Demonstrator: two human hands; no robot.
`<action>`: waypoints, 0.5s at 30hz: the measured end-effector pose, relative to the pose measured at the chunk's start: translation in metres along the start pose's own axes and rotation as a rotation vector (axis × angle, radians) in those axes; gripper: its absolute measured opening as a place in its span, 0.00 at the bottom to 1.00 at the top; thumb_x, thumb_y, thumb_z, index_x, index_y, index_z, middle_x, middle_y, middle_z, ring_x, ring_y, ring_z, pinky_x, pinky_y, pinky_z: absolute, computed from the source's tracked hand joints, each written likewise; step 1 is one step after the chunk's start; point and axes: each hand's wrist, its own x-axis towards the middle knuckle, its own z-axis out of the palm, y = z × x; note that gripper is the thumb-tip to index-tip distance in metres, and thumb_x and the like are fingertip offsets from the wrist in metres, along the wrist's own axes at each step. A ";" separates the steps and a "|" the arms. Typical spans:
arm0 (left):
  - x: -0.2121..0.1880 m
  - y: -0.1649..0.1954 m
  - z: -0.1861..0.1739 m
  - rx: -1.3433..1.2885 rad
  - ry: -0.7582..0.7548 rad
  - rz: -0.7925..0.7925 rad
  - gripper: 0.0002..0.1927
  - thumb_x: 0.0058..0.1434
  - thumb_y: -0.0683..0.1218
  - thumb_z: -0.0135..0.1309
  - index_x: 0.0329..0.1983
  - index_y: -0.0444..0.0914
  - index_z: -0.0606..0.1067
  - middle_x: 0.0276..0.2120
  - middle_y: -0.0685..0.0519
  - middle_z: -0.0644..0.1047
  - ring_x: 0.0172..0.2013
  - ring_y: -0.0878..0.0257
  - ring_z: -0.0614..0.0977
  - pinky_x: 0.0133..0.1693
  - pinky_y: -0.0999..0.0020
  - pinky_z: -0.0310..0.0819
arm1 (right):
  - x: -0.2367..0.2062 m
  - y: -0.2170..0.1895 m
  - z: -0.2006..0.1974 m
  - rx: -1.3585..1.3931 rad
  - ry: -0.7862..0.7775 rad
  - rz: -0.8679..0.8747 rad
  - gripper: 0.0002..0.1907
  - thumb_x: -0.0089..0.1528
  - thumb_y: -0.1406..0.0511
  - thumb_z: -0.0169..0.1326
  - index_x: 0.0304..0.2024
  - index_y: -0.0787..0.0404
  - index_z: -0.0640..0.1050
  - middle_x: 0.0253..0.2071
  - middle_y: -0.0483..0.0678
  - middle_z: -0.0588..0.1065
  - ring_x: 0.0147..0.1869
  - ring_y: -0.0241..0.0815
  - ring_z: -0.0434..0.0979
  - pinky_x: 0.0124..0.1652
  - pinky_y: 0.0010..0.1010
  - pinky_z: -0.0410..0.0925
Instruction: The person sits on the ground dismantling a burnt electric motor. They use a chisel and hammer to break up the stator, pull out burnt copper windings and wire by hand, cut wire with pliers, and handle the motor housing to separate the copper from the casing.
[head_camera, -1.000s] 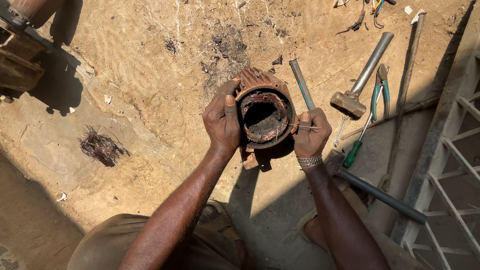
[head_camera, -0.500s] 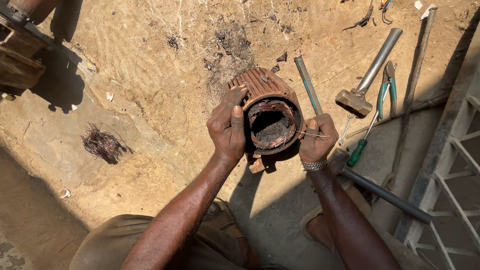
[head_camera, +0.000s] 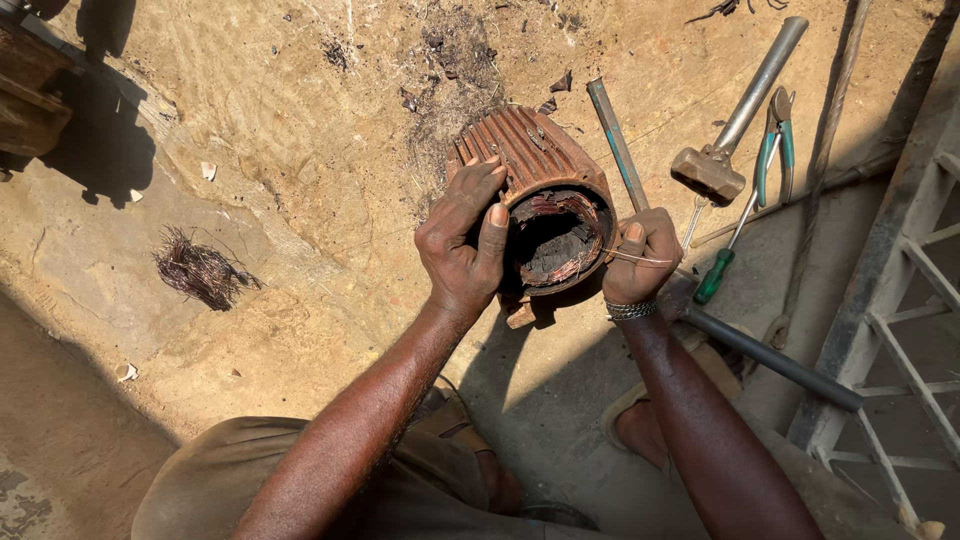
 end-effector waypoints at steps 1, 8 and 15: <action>-0.001 0.000 0.000 0.003 -0.003 0.001 0.19 0.74 0.51 0.49 0.59 0.36 0.78 0.56 0.42 0.81 0.66 0.46 0.78 0.70 0.48 0.68 | 0.000 0.001 0.000 0.009 0.001 -0.011 0.19 0.76 0.59 0.46 0.33 0.65 0.69 0.30 0.50 0.69 0.33 0.42 0.68 0.36 0.36 0.63; -0.003 -0.004 0.002 -0.088 -0.012 -0.056 0.22 0.77 0.55 0.46 0.59 0.35 0.78 0.55 0.42 0.82 0.66 0.47 0.78 0.73 0.46 0.64 | 0.000 0.001 -0.003 -0.016 -0.004 -0.020 0.18 0.75 0.61 0.45 0.34 0.65 0.70 0.31 0.51 0.70 0.34 0.44 0.71 0.37 0.37 0.64; -0.004 -0.004 0.001 -0.127 -0.033 -0.093 0.24 0.77 0.57 0.43 0.58 0.34 0.78 0.56 0.41 0.81 0.67 0.46 0.77 0.74 0.46 0.60 | 0.001 -0.002 -0.006 -0.020 -0.006 -0.009 0.17 0.74 0.62 0.46 0.33 0.65 0.70 0.31 0.52 0.72 0.35 0.46 0.73 0.38 0.37 0.65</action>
